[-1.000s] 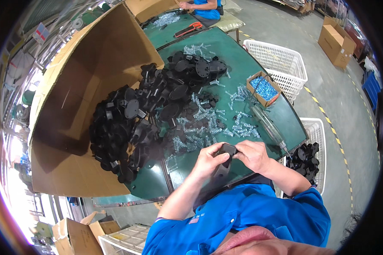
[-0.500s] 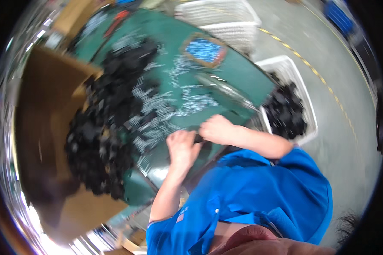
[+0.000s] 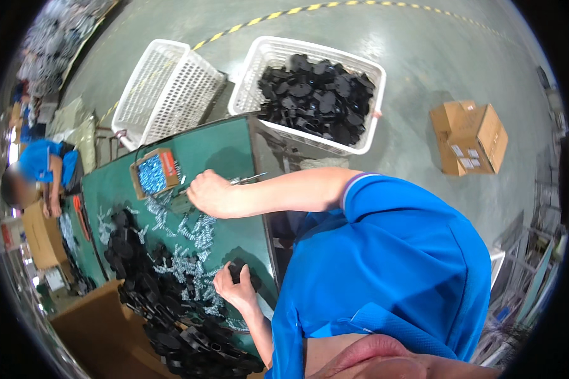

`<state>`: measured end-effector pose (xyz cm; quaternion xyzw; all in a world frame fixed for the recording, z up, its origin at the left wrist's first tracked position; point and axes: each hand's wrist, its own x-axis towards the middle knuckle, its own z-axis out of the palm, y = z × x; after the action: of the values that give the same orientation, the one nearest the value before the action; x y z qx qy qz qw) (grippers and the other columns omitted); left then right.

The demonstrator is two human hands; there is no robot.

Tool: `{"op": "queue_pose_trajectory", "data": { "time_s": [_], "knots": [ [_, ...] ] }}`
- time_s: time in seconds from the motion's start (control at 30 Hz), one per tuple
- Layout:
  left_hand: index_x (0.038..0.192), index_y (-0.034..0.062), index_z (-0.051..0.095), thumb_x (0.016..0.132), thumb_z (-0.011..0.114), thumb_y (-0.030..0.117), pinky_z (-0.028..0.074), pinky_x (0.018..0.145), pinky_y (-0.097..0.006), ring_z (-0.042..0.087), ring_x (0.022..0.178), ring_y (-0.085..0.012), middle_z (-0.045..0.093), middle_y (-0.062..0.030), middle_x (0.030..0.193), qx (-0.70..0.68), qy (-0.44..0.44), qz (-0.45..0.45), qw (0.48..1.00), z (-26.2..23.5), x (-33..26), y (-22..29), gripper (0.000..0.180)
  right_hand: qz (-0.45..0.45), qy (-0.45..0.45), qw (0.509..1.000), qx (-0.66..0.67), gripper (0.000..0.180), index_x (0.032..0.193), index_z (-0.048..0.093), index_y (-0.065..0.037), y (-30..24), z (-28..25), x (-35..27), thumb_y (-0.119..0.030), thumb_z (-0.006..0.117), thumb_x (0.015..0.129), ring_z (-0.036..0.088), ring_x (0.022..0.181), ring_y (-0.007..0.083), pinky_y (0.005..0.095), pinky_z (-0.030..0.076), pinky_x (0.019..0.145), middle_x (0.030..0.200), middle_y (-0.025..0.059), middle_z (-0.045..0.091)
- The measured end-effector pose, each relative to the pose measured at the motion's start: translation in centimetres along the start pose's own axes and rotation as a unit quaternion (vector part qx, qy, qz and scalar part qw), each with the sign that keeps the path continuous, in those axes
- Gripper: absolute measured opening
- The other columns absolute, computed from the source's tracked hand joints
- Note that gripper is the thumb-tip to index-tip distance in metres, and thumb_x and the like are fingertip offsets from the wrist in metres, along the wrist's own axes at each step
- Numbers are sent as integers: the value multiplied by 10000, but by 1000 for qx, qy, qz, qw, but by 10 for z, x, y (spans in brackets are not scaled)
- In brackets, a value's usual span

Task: The person assembles small black plastic components with metal springs on a green workbench. They repeatedly pick up parts, insert springs, and use a power drill to fasten screws, then place the finished assemblies into a white basket.

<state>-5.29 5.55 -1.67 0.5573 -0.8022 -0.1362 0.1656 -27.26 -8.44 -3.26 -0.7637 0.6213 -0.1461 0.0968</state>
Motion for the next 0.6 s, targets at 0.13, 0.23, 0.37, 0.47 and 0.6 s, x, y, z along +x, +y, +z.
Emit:
{"op": "queue_pose_trajectory", "data": {
  "time_s": [0.13,0.23,0.37,0.47,0.6],
  "knots": [
    [1040,-16,679,728,775,141,470,834,-473,575,925,-364,655,-167,939,11,-15,16,1000,1,3,-4,362,28,-12,999,-33,236,1009,730,-45,-4,6,15,-151,601,843,687,917,272,450,536,665,1002,117,719],
    [1023,-18,670,722,777,180,457,830,-487,561,911,-377,638,-171,918,2,-1,7,1000,1,-2,1,375,20,-25,999,-25,214,960,722,-36,-2,16,18,-168,623,825,685,902,273,443,546,650,968,121,713],
    [1001,5,687,673,817,195,458,854,-469,582,940,-360,654,-147,943,-16,7,-3,1000,0,-3,-3,401,18,-80,996,25,261,882,696,-27,-1,-12,14,-249,753,756,688,872,289,403,569,657,894,142,702],
    [988,14,699,660,819,158,469,846,-432,590,919,-342,658,-149,938,-10,28,10,1000,-5,5,1,378,38,-79,996,28,308,910,704,-18,3,-21,12,-247,764,713,697,846,288,415,575,675,925,159,704],
    [991,31,702,665,814,226,415,939,-454,587,954,-323,651,-125,926,-28,54,-3,998,-5,2,-2,396,-24,-70,997,-7,455,1061,606,-36,13,-28,10,-347,737,756,670,959,320,439,556,829,1007,173,677]
  ]
}}
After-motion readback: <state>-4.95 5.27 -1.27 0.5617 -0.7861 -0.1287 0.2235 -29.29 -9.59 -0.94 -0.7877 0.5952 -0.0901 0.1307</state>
